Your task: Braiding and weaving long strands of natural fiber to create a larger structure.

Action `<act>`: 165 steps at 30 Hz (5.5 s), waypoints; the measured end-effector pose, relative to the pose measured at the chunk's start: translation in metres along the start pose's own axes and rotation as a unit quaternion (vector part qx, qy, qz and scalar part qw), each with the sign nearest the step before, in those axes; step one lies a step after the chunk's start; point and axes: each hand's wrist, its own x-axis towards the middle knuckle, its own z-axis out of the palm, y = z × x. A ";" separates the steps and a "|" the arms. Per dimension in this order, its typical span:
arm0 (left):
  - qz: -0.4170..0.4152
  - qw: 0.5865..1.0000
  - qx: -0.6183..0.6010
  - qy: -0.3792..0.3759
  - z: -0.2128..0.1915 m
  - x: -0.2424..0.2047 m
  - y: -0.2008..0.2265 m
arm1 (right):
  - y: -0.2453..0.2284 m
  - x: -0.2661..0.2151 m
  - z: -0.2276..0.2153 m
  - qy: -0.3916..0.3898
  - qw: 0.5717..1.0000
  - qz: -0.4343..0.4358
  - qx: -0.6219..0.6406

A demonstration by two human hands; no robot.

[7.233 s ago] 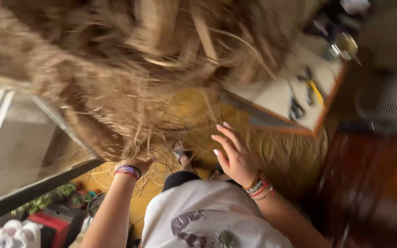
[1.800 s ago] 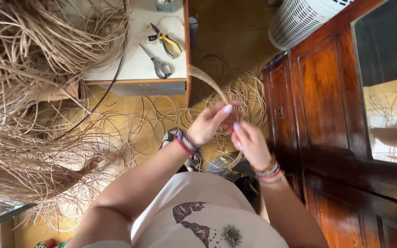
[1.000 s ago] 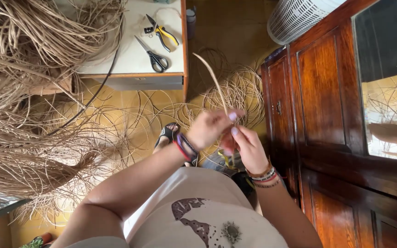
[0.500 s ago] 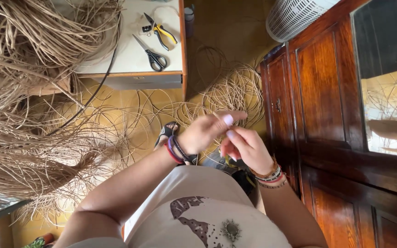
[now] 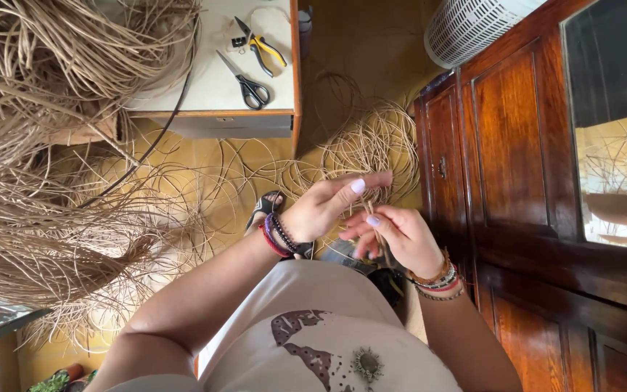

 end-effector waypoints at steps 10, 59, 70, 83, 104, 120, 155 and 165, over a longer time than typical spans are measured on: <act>0.205 0.975 0.081 -0.026 -0.002 0.001 -0.014 | -0.006 -0.002 0.007 0.013 1.000 -0.025 -0.005; -0.025 0.605 0.770 0.199 -0.116 -0.076 -0.076 | -0.031 -0.034 -0.106 0.058 0.847 0.034 -0.528; 0.240 0.790 0.514 0.234 -0.003 -0.062 -0.046 | -0.040 0.024 -0.010 -0.084 0.835 -0.067 -0.540; -0.032 0.876 0.418 0.239 -0.024 -0.122 0.029 | -0.043 0.077 0.045 -0.191 0.804 -0.092 -0.556; -0.318 0.745 0.514 0.283 -0.145 -0.285 0.030 | -0.111 0.175 0.178 -0.220 0.778 -0.145 -0.571; -0.368 0.814 0.336 0.297 -0.247 -0.385 0.024 | -0.108 0.243 0.289 -0.240 0.726 -0.135 -0.630; -0.158 0.879 0.296 0.338 -0.322 -0.378 0.014 | -0.068 0.379 0.317 -0.504 0.706 0.048 -0.496; -0.202 0.852 0.271 0.399 -0.322 -0.385 0.013 | -0.044 0.426 0.312 -0.559 0.699 0.100 -0.434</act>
